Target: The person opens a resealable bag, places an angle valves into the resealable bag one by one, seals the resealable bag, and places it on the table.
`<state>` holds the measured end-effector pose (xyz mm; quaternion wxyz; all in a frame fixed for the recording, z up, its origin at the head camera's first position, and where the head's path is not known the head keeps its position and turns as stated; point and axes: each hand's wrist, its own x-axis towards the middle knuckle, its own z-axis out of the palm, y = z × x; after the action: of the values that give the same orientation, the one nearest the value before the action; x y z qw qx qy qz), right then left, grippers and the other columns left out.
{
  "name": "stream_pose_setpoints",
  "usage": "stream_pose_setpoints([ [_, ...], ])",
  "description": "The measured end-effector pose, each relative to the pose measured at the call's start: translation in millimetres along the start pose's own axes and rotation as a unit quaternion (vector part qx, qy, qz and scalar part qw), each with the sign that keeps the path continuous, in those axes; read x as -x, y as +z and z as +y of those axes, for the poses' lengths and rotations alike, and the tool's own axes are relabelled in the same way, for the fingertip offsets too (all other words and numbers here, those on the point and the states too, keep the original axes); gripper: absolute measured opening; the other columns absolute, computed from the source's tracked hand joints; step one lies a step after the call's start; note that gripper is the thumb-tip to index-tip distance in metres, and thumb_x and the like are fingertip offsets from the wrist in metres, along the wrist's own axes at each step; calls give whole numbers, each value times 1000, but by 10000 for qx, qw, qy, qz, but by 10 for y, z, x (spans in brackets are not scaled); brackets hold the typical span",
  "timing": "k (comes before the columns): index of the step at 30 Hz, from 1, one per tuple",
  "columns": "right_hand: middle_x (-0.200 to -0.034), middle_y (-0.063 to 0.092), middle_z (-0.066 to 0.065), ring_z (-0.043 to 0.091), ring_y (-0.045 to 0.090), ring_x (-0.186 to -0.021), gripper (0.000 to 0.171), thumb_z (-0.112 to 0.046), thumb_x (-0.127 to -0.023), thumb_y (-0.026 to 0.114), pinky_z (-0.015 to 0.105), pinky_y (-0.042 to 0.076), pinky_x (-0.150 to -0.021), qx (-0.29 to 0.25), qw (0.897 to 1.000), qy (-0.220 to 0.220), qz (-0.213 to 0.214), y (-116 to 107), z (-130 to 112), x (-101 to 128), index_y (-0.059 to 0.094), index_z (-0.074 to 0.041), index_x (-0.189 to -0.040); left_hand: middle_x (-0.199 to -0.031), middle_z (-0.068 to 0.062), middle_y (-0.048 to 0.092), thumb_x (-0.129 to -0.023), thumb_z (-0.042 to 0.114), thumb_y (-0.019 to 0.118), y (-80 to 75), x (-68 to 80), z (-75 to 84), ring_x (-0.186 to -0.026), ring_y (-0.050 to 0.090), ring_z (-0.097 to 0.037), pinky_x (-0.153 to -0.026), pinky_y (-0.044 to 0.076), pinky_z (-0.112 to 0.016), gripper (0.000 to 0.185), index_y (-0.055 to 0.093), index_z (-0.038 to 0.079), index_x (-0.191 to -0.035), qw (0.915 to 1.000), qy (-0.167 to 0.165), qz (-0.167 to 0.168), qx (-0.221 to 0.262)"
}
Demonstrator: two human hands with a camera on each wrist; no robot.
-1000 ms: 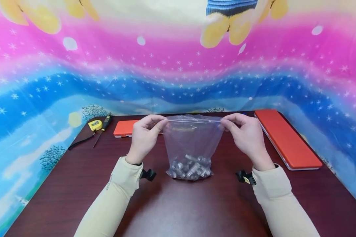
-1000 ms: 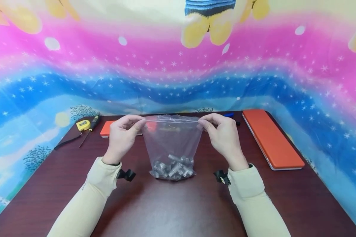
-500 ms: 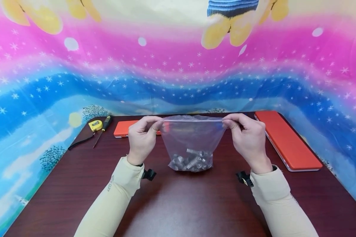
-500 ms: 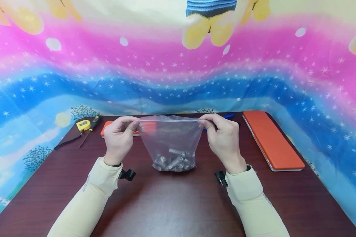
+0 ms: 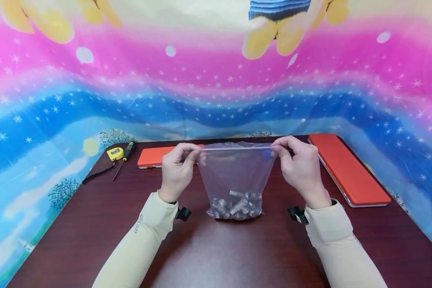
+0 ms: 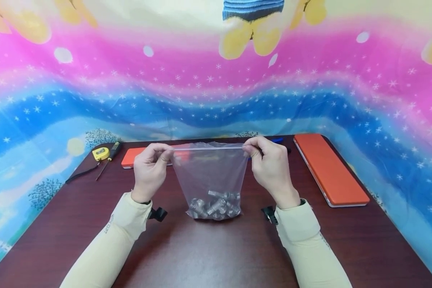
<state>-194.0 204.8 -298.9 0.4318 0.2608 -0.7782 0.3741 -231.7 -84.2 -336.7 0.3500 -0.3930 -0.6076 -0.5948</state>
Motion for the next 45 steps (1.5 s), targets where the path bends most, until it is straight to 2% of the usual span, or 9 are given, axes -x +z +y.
stream_pose_setpoints([
  [11,-74,70,-2,7,60,-65,8,1,-87,72,19,39,-57,26,9968,407,-689,-135,56,6,73,-6,-90,-72,-3,68,-89,-4,69,-3,26,23,-62,65,-16,-64,53,-31,10,69,4,-95,9988,-378,-189,-260],
  [20,-74,70,0,7,47,-52,8,-1,-84,76,21,31,-51,-77,9988,189,-446,-138,-65,-49,75,-8,-87,-75,-7,69,-92,1,67,-23,-70,144,-64,66,-18,-62,53,-30,4,67,-2,-94,9991,-193,80,-362],
  [22,-74,70,-1,7,50,-54,7,-1,-84,75,21,32,-52,5,9984,232,-515,-138,-80,-54,75,-8,-88,-76,-7,69,-93,1,67,-36,-80,162,-65,66,-19,-62,54,-30,3,67,-2,-95,9989,-342,36,-328],
  [28,-75,70,-4,11,61,-66,3,-6,-89,73,21,40,-58,224,9921,695,-1025,-143,-25,-28,74,-8,-90,-83,-5,71,-94,3,66,-60,-36,93,-70,69,-19,-64,56,-33,3,67,3,-97,9953,-913,-226,-217],
  [32,-78,70,-3,13,63,-69,4,-12,-92,71,22,44,-61,108,9862,1023,-1296,-182,-22,-28,74,-10,-93,-82,-5,71,-94,1,65,-39,-32,80,-70,68,-20,-65,54,-33,5,68,4,-97,9944,-1004,-218,-240],
  [36,-89,70,-4,10,63,-77,17,-27,-93,72,26,47,-67,129,9751,1480,-1645,-229,-109,-58,73,-15,-104,-81,-6,71,-91,-4,66,-9,-17,85,-71,68,-19,-63,51,-32,9,68,3,-96,9935,-1075,-237,-283],
  [39,-105,68,-6,9,62,-93,30,-31,-89,76,31,50,-79,178,9757,1204,-1822,-186,-252,-171,71,-17,-115,-81,-9,71,-90,-6,67,9,-12,90,-71,68,-19,-64,52,-32,10,68,1,-97,9937,-1039,-307,-304],
  [42,-115,66,-2,14,61,-105,40,-28,-85,81,39,50,-88,230,9754,330,-2167,-12,-473,-386,70,-14,-121,-80,-11,70,-90,-6,67,9,-26,105,-70,68,-20,-66,53,-34,8,68,-1,-96,9942,-975,-322,-333],
  [45,-114,67,0,17,62,-104,41,-30,-85,80,40,50,-90,328,9557,-159,-2920,240,-701,-603,70,-12,-121,-80,-9,70,-90,-4,68,-7,-35,122,-68,65,-19,-64,53,-31,6,68,-1,-95,9939,-947,-275,-483],
])
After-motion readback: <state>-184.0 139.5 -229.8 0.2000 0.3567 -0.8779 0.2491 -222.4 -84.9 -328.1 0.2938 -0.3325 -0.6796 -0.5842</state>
